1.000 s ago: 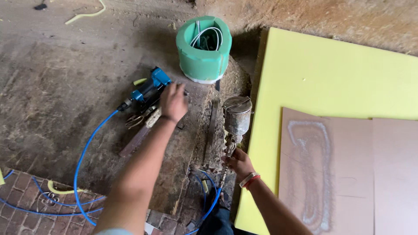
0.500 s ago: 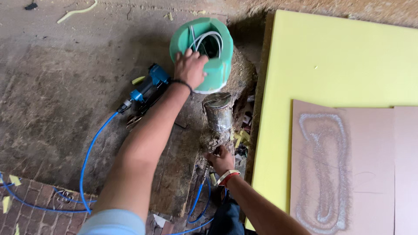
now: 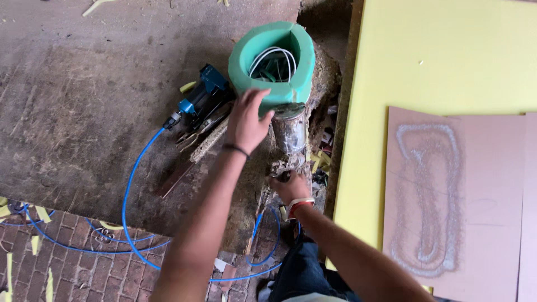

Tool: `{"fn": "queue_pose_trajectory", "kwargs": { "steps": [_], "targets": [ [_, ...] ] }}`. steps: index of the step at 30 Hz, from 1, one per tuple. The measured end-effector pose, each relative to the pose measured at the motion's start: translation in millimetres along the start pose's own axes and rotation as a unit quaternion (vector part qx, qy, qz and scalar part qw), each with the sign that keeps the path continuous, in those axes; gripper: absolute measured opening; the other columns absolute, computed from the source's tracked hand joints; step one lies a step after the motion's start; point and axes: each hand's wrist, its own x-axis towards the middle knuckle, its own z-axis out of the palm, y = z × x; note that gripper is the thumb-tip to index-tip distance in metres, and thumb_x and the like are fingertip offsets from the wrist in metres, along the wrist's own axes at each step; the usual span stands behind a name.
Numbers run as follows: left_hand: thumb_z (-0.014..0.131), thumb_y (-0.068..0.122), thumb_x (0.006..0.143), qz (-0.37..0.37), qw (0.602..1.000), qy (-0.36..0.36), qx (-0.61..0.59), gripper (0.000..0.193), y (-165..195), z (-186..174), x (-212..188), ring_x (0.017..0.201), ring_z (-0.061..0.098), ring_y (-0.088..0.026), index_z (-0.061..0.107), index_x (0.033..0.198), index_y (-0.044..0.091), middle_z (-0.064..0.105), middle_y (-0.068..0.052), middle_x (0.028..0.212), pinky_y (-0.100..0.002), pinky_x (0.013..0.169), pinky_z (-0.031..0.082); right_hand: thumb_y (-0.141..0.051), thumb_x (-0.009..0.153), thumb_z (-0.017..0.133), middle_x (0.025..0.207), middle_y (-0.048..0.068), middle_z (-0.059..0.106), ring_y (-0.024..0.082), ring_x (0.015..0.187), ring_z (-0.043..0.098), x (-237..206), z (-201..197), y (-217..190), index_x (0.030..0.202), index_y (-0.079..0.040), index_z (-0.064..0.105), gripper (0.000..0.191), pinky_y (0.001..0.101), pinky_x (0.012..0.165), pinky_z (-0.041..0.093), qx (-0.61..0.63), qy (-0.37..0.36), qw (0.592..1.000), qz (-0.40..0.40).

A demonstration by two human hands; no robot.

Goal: The person gathers numbered cardboard template panels from the floor, carries them to a yellow foam work table, and stacks and arranges them in numbered order. They then use a spray gun to apply adhesive onto the panels, flipping and repositioning them and aligning the set in a row on the table.

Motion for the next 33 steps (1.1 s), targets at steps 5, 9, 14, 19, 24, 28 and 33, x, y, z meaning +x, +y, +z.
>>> {"fn": "queue_pose_trajectory", "kwargs": {
  "steps": [5,9,14,19,24,28,33],
  "targets": [
    [0.075,0.009,0.090,-0.065,0.992,0.094,-0.053,0.040,48.9,4.9,-122.4,0.119,0.063,-0.036,0.063,0.128,0.011,0.067,-0.015,0.127,-0.046,0.101,0.052,-0.052,0.088,0.077,0.108,0.015,0.076,0.024,0.099,0.072,6.8,-34.8,40.6,0.117,-0.007,0.074,0.055,0.0372,0.090,0.057,-0.090,-0.037,0.982,-0.159],
    [0.069,0.006,0.093,-0.118,0.977,0.067,-0.162,0.035,104.9,33.9,-203.8,0.092,0.070,-0.023,0.064,0.127,0.011,0.071,-0.010,0.114,-0.035,0.082,0.058,-0.036,0.087,0.071,0.106,0.008,0.082,0.021,0.098,0.077,-6.3,-86.4,139.6,0.111,-0.012,0.080,0.036,0.0335,0.088,0.059,0.064,0.040,0.985,-0.155],
    [0.076,0.008,0.089,-0.103,0.950,-0.134,-0.262,0.026,169.7,81.3,-252.4,0.076,0.070,-0.019,0.069,0.115,0.009,0.072,-0.007,0.088,-0.035,0.069,0.057,-0.018,0.095,0.062,0.108,0.011,0.077,0.032,0.098,0.073,-47.7,-229.4,302.8,0.118,-0.018,0.077,0.028,0.0438,0.084,0.056,-0.041,0.271,0.961,-0.037],
    [0.077,0.015,0.086,-0.095,0.935,-0.259,-0.224,0.018,212.7,116.3,-256.4,0.074,0.073,-0.021,0.073,0.103,0.010,0.075,-0.007,0.089,-0.035,0.066,0.058,-0.026,0.095,0.067,0.106,0.013,0.077,0.026,0.094,0.073,-88.1,-307.8,421.3,0.114,-0.012,0.080,0.027,0.0407,0.084,0.057,-0.032,0.275,0.961,0.010],
    [0.078,0.026,0.084,-0.132,0.929,-0.337,-0.081,0.021,254.9,156.1,-272.4,0.089,0.074,-0.030,0.075,0.099,0.012,0.076,-0.010,0.095,-0.043,0.078,0.058,-0.034,0.091,0.073,0.099,0.011,0.080,0.022,0.088,0.075,-99.9,-315.2,464.8,0.108,-0.012,0.081,0.029,0.0383,0.080,0.058,-0.066,0.180,0.981,0.014],
    [0.079,0.023,0.081,-0.171,0.939,-0.298,0.014,0.032,290.9,194.8,-322.5,0.101,0.068,-0.038,0.072,0.108,0.007,0.072,-0.018,0.106,-0.049,0.087,0.054,-0.022,0.091,0.065,0.084,0.017,0.077,0.023,0.073,0.075,-94.1,-298.2,467.2,0.112,-0.007,0.079,0.029,0.0379,0.068,0.059,-0.031,0.133,0.989,-0.053],
    [0.076,0.003,0.071,-0.190,0.972,-0.134,-0.003,0.052,305.0,224.6,-366.0,0.106,0.065,-0.039,0.064,0.121,0.001,0.069,-0.021,0.113,-0.047,0.092,0.053,-0.017,0.097,0.061,0.087,0.012,0.075,0.021,0.076,0.072,-75.4,-300.4,452.9,0.110,0.005,0.071,0.028,0.0350,0.069,0.061,0.199,-0.016,0.980,0.004]
  ]
}}
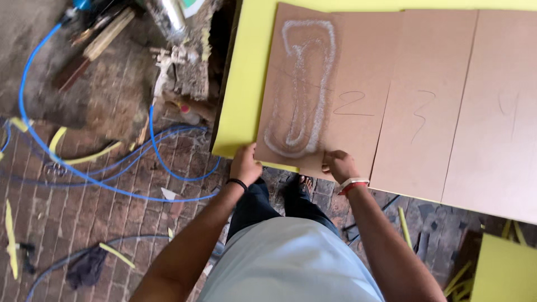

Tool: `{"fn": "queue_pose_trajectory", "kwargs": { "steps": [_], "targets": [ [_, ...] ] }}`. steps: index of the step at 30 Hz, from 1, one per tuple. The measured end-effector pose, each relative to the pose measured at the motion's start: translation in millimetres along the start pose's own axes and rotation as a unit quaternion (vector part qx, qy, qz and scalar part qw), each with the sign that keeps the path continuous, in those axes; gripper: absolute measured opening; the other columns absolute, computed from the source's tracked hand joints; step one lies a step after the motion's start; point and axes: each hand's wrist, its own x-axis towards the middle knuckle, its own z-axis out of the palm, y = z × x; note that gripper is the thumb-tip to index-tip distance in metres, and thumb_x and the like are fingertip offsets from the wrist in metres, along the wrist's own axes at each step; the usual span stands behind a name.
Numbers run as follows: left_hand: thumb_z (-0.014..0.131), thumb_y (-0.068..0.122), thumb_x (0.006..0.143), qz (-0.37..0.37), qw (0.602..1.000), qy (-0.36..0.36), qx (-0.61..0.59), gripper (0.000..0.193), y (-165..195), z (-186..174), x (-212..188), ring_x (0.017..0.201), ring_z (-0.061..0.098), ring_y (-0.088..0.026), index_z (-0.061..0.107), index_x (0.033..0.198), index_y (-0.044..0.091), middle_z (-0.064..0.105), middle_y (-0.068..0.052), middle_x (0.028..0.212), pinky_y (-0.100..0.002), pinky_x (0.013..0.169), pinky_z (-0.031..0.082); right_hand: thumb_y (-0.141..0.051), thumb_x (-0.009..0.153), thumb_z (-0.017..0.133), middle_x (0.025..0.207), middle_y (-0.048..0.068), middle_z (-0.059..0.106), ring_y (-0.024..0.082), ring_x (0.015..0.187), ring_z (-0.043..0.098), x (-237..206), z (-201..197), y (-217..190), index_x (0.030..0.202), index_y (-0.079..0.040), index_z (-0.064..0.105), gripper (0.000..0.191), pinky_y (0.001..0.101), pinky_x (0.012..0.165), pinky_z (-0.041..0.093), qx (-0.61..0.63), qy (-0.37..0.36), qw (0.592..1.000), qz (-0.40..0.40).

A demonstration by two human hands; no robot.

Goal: The person gathers numbered cardboard template panels from the floor, carries them to a yellow foam work table, and stacks and arranges them in numbered order. They then use a spray gun to apply adhesive onto the panels, flipping and repositioning them and aligning the set in a row on the table.

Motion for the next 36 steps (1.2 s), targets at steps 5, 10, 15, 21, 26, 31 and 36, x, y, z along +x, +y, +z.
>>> {"fn": "queue_pose_trajectory", "kwargs": {
  "steps": [5,10,15,21,26,31,36],
  "targets": [
    [0.065,-0.003,0.074,-0.142,0.968,0.069,-0.193,0.072,5.2,-19.3,-18.7,0.102,0.069,-0.028,0.046,0.142,0.009,0.069,-0.012,0.114,-0.039,0.088,0.056,-0.002,0.087,0.060,0.084,0.005,0.067,0.020,0.075,0.067,-2.4,-15.5,-24.7,0.113,-0.006,0.066,0.027,0.0363,0.072,0.062,0.150,-0.177,0.973,0.015],
    [0.075,0.009,0.081,0.089,0.969,0.220,-0.068,0.058,56.5,-67.0,-49.7,0.111,0.064,-0.033,0.052,0.134,0.009,0.065,-0.011,0.122,-0.044,0.092,0.053,-0.005,0.093,0.065,0.082,0.008,0.066,0.019,0.075,0.068,-20.3,0.8,-55.4,0.097,0.004,0.067,0.010,0.0391,0.077,0.063,0.206,-0.299,0.930,-0.064],
    [0.081,0.027,0.088,0.240,0.952,0.184,0.057,0.032,136.5,-90.9,-68.7,0.100,0.063,-0.026,0.068,0.113,0.011,0.063,-0.006,0.108,-0.042,0.085,0.053,-0.005,0.095,0.061,0.085,0.007,0.068,0.018,0.077,0.068,-53.2,40.8,-80.6,0.098,0.001,0.068,0.009,0.0379,0.078,0.060,0.301,-0.324,0.894,-0.071],
    [0.074,0.019,0.095,0.339,0.910,0.216,0.106,0.013,159.0,-132.8,-44.3,0.095,0.062,-0.018,0.070,0.104,0.012,0.063,0.000,0.101,-0.035,0.081,0.053,-0.012,0.101,0.062,0.097,0.009,0.070,0.021,0.092,0.067,-74.3,59.5,-108.2,0.113,0.003,0.067,0.020,0.0407,0.090,0.056,0.362,-0.395,0.836,-0.119],
    [0.074,0.017,0.096,0.380,0.889,0.228,0.120,0.008,166.7,-167.3,-27.6,0.089,0.063,-0.015,0.072,0.099,0.011,0.063,0.002,0.093,-0.031,0.077,0.054,-0.023,0.088,0.057,0.121,0.019,0.072,0.029,0.111,0.070,-44.5,86.5,-156.0,0.123,0.006,0.064,0.046,0.0425,0.100,0.056,0.384,-0.379,0.836,-0.095],
    [0.081,0.015,0.090,0.367,0.895,0.252,0.029,0.010,190.5,-195.4,-27.9,0.081,0.066,-0.018,0.073,0.094,0.011,0.063,0.000,0.088,-0.032,0.071,0.055,-0.020,0.093,0.055,0.116,0.016,0.071,0.028,0.106,0.068,24.4,152.2,-227.6,0.123,0.002,0.064,0.038,0.0421,0.097,0.055,0.418,-0.364,0.829,-0.077],
    [0.090,0.013,0.083,0.252,0.904,0.336,-0.081,0.020,195.0,-215.0,-26.1,0.074,0.070,-0.019,0.070,0.088,0.010,0.069,-0.002,0.086,-0.031,0.064,0.056,-0.018,0.097,0.052,0.111,0.012,0.069,0.026,0.101,0.066,81.1,189.1,-236.2,0.122,-0.002,0.064,0.032,0.0417,0.094,0.054,0.424,-0.334,0.840,-0.052]
  ]
}}
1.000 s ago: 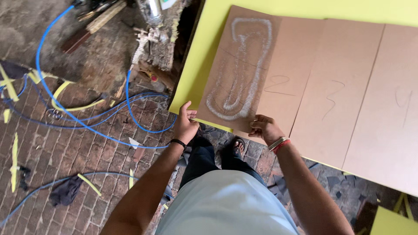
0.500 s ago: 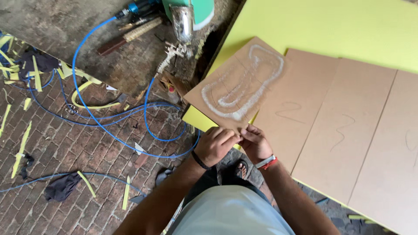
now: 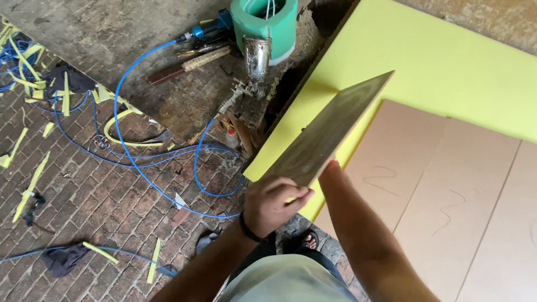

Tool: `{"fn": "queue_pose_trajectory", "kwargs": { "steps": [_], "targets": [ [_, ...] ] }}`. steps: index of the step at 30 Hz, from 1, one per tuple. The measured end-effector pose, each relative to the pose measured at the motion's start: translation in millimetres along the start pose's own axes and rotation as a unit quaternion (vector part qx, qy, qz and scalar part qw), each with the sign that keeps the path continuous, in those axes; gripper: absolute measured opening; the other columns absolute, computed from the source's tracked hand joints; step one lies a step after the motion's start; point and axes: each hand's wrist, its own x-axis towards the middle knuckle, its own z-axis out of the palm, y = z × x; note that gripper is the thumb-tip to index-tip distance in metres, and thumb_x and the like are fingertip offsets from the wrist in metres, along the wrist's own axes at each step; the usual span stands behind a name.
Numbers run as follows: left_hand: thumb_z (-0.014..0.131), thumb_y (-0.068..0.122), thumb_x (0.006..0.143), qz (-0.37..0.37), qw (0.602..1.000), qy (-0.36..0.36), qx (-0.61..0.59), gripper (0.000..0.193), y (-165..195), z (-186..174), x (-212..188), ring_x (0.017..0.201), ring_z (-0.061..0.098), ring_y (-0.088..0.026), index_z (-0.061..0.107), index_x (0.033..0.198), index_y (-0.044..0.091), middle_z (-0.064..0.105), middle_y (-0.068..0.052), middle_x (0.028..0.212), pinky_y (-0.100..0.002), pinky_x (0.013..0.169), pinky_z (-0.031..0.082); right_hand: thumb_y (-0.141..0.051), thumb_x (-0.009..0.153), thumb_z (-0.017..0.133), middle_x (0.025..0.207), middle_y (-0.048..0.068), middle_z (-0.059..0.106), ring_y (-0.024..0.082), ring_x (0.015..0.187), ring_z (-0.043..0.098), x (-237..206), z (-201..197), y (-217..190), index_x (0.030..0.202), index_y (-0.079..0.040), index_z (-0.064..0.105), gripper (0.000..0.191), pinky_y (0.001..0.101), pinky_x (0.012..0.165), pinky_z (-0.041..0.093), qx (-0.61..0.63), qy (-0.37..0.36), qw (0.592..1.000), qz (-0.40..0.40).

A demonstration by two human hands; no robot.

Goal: The person gathers numbered cardboard template panels from the floor, carries them to a yellow foam work table, and stacks and arranges them in numbered order. They then use a spray gun to apply adhesive onto the panels, flipping and repositioning them and aligning the set in a row on the table.

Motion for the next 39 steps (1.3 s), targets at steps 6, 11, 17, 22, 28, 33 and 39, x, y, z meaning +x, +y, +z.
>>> {"fn": "queue_pose_trajectory", "kwargs": {
  "steps": [6,11,17,22,28,33,39],
  "targets": [
    [0.084,0.008,0.086,-0.201,0.977,0.064,-0.036,0.024,-58.1,-28.0,-33.9,0.080,0.075,-0.011,0.073,0.108,0.006,0.077,-0.005,0.093,-0.026,0.068,0.061,-0.008,0.100,0.052,0.104,0.008,0.068,0.024,0.091,0.062,15.5,-62.4,-0.6,0.121,-0.006,0.065,0.025,0.0410,0.088,0.052,-0.063,0.063,0.994,-0.065],
    [0.082,0.008,0.083,-0.484,0.864,-0.007,-0.140,0.035,-155.3,-28.3,-110.4,0.081,0.073,-0.012,0.074,0.117,0.003,0.079,-0.007,0.093,-0.026,0.074,0.059,-0.005,0.094,0.066,0.099,-0.005,0.070,0.011,0.090,0.063,-2.6,-94.7,-70.6,0.112,-0.015,0.068,0.021,0.0316,0.081,0.048,-0.163,0.160,0.969,-0.097],
    [0.089,0.008,0.071,-0.454,0.876,-0.144,-0.073,0.049,-229.7,14.7,-183.1,0.082,0.074,-0.018,0.072,0.116,0.002,0.077,-0.009,0.092,-0.032,0.076,0.059,-0.008,0.090,0.073,0.091,-0.011,0.066,0.004,0.086,0.061,-41.3,-87.3,-82.1,0.103,-0.022,0.066,0.020,0.0301,0.072,0.039,-0.308,0.303,0.899,-0.064],
    [0.086,0.007,0.072,-0.395,0.894,-0.204,0.058,0.043,-246.7,21.5,-182.5,0.087,0.071,-0.031,0.071,0.112,0.007,0.073,-0.012,0.094,-0.041,0.075,0.057,-0.007,0.088,0.077,0.091,-0.009,0.068,0.007,0.082,0.062,-32.1,-100.2,-72.8,0.101,-0.017,0.064,0.021,0.0309,0.064,0.038,-0.347,0.332,0.875,-0.061],
    [0.083,0.009,0.072,-0.312,0.905,-0.272,0.102,0.042,-257.3,20.3,-172.8,0.097,0.067,-0.035,0.072,0.113,0.007,0.071,-0.013,0.107,-0.047,0.084,0.054,-0.011,0.089,0.078,0.097,-0.006,0.071,0.009,0.085,0.065,-16.6,-109.6,-66.8,0.108,-0.014,0.071,0.022,0.0328,0.071,0.050,-0.439,0.376,0.815,-0.041],
    [0.078,0.008,0.079,-0.320,0.894,-0.293,0.112,0.039,-259.9,20.5,-179.0,0.102,0.066,-0.034,0.071,0.116,0.005,0.070,-0.014,0.111,-0.045,0.086,0.055,-0.011,0.087,0.080,0.099,0.000,0.075,0.013,0.085,0.066,-21.9,-95.7,-62.0,0.116,-0.011,0.073,0.030,0.0322,0.074,0.054,-0.476,0.399,0.784,-0.016],
    [0.076,0.008,0.082,-0.342,0.882,-0.306,0.107,0.037,-265.0,17.0,-182.7,0.101,0.068,-0.034,0.071,0.118,0.006,0.071,-0.013,0.111,-0.045,0.084,0.056,-0.012,0.088,0.081,0.104,0.008,0.074,0.017,0.085,0.062,-24.1,-88.1,-56.3,0.123,-0.005,0.074,0.036,0.0341,0.079,0.054,-0.533,0.408,0.741,0.005]
  ]
}}
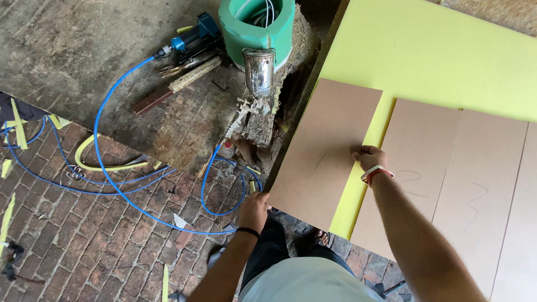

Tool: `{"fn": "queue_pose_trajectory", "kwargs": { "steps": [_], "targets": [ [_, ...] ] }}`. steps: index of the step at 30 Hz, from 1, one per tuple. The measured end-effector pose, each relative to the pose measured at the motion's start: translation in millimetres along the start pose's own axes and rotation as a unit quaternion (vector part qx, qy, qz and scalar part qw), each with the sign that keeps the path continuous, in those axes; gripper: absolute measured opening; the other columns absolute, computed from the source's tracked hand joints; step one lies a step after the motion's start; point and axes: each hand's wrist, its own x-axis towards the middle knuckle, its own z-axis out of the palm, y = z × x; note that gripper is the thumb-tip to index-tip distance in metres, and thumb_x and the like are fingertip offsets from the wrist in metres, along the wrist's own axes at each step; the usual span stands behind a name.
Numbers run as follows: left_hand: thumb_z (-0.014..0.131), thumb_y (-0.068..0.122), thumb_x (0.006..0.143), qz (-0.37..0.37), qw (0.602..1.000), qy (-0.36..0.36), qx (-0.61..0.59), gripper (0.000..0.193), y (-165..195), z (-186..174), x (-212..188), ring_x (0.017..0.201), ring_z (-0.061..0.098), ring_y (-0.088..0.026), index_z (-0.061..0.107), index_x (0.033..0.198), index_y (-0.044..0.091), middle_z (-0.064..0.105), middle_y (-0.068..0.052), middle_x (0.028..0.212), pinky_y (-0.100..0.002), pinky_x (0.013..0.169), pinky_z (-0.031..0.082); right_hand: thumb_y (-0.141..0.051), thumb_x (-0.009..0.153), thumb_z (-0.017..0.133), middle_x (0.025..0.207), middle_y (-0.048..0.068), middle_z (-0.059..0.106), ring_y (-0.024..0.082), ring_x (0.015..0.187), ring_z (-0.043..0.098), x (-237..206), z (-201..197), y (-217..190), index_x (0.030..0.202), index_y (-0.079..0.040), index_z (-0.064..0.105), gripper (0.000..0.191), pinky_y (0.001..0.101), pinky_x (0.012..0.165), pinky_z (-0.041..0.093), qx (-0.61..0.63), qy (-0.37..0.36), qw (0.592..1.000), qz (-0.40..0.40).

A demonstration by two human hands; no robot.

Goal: The person gathers numbered cardboard template panels from the floor, carries them to a yellow foam work table, and stacks and arranges them in numbered order. They then use a spray gun to apply adhesive onto the panels, flipping and repositioning them and aligning the set in a row on the table.

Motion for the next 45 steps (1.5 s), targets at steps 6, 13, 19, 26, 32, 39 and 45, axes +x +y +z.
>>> {"fn": "queue_pose_trajectory", "kwargs": {
  "steps": [6,13,19,26,32,39,45],
  "targets": [
    [0.077,0.010,0.082,0.011,1.000,-0.021,0.019,0.037,-1.8,-3.3,4.4,0.100,0.068,-0.035,0.070,0.118,0.005,0.071,-0.015,0.110,-0.047,0.084,0.056,-0.013,0.086,0.082,0.111,0.006,0.075,0.016,0.098,0.069,6.9,4.4,3.0,0.126,-0.004,0.070,0.042,0.0313,0.090,0.054,0.014,0.006,1.000,-0.025],
    [0.078,0.014,0.081,-0.001,0.999,-0.036,0.025,0.036,-4.3,0.7,6.1,0.098,0.068,-0.036,0.070,0.115,0.007,0.071,-0.014,0.105,-0.047,0.083,0.055,-0.012,0.087,0.081,0.112,0.009,0.076,0.017,0.101,0.070,15.2,6.8,8.9,0.125,-0.001,0.070,0.041,0.0323,0.091,0.054,-0.006,-0.007,0.999,-0.038],
    [0.079,0.017,0.084,-0.020,0.997,-0.059,0.036,0.034,-1.8,-3.9,5.0,0.102,0.068,-0.037,0.069,0.116,0.011,0.071,-0.014,0.108,-0.049,0.085,0.055,-0.018,0.087,0.082,0.112,0.012,0.077,0.021,0.101,0.072,17.0,9.9,6.1,0.124,-0.001,0.071,0.042,0.0349,0.091,0.055,-0.077,0.007,0.996,-0.055],
    [0.085,0.006,0.069,0.149,0.985,-0.085,0.000,0.102,31.3,-26.6,9.7,0.126,0.053,-0.051,0.029,0.154,0.013,0.035,-0.027,0.153,-0.052,0.093,0.053,-0.020,0.087,0.080,0.114,0.012,0.077,0.023,0.102,0.072,3.5,3.2,0.4,0.120,-0.009,0.076,0.035,0.0380,0.093,0.055,-0.114,-0.003,0.993,-0.032],
    [0.087,0.006,0.071,0.177,0.969,-0.158,0.063,0.100,38.6,-18.1,16.1,0.126,0.057,-0.041,0.034,0.156,0.016,0.034,-0.019,0.156,-0.045,0.093,0.057,-0.018,0.087,0.080,0.106,0.010,0.078,0.020,0.096,0.072,-4.3,0.8,5.0,0.115,-0.007,0.078,0.030,0.0361,0.087,0.056,-0.082,-0.030,0.995,-0.044],
    [0.090,0.008,0.068,0.174,0.966,-0.176,0.081,0.105,26.8,-0.9,14.4,0.120,0.058,-0.046,0.034,0.156,0.018,0.028,-0.027,0.156,-0.046,0.095,0.055,-0.019,0.084,0.085,0.105,0.010,0.076,0.018,0.095,0.071,-4.4,-6.0,13.8,0.117,-0.002,0.072,0.039,0.0337,0.084,0.057,-0.101,-0.022,0.993,-0.050],
    [0.088,0.008,0.069,0.160,0.967,-0.178,0.083,0.104,33.4,-3.0,10.6,0.117,0.061,-0.046,0.034,0.156,0.019,0.029,-0.025,0.159,-0.047,0.095,0.055,-0.022,0.084,0.085,0.109,0.011,0.075,0.020,0.099,0.071,-3.6,-7.0,18.4,0.121,-0.003,0.071,0.043,0.0357,0.089,0.055,-0.112,-0.011,0.992,-0.065]
  ]
}}
